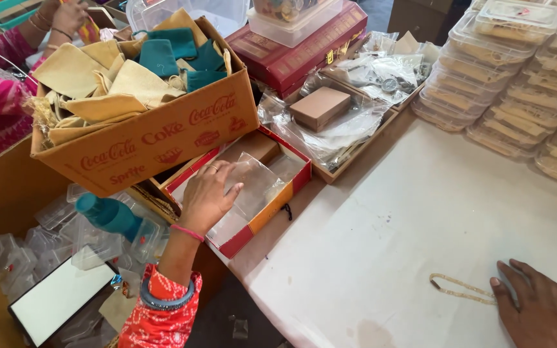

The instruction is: The person places a small item into a clear plastic container and stacks it with others. They then pick up a beaded necklace, wipe it with a pink cloth, and place it into a small plastic bag. Finally, they put the bagged necklace into a small beige drawstring pouch and place the pouch into a clear plastic container.

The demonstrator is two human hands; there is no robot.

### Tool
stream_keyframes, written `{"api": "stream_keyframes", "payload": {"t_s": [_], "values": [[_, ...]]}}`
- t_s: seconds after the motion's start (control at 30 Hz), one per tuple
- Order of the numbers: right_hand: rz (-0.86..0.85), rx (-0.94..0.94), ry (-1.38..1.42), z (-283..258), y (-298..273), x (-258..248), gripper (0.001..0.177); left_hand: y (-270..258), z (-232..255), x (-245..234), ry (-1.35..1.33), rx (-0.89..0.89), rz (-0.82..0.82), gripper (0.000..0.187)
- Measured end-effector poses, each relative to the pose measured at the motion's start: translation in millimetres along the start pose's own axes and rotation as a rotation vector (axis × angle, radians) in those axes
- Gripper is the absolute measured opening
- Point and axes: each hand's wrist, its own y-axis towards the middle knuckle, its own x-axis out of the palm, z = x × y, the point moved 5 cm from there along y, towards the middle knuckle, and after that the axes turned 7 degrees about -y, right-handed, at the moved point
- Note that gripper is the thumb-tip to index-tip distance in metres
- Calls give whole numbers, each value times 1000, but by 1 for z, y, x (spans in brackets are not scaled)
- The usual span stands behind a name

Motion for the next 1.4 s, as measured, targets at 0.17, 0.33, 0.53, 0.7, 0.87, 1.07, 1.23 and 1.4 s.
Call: {"api": "stream_keyframes", "payload": {"t_s": [0.17,0.33,0.53,0.7,0.87,1.07,1.23,1.4], "values": [[59,14,183,0,-3,-21,47,12,-1,6,136,-69,-67,72],[79,5,299,-1,-5,-51,44,7,-3,12,93,-185,-114,61],[118,0,420,0,-5,-63,42,3,36,-20,-224,-94,186,23],[143,-17,437,-1,-8,-72,41,1,60,-36,-605,-68,343,18],[97,-4,308,-2,-1,-35,43,14,1,-16,-465,-38,345,23],[-30,-250,-191,-4,14,-13,50,-9,-8,-40,152,-42,318,47],[-29,-44,42,6,10,26,47,-38,17,-43,-32,-207,-85,42],[180,-101,291,9,7,35,45,-49,-7,5,-160,-74,-284,41]]}}
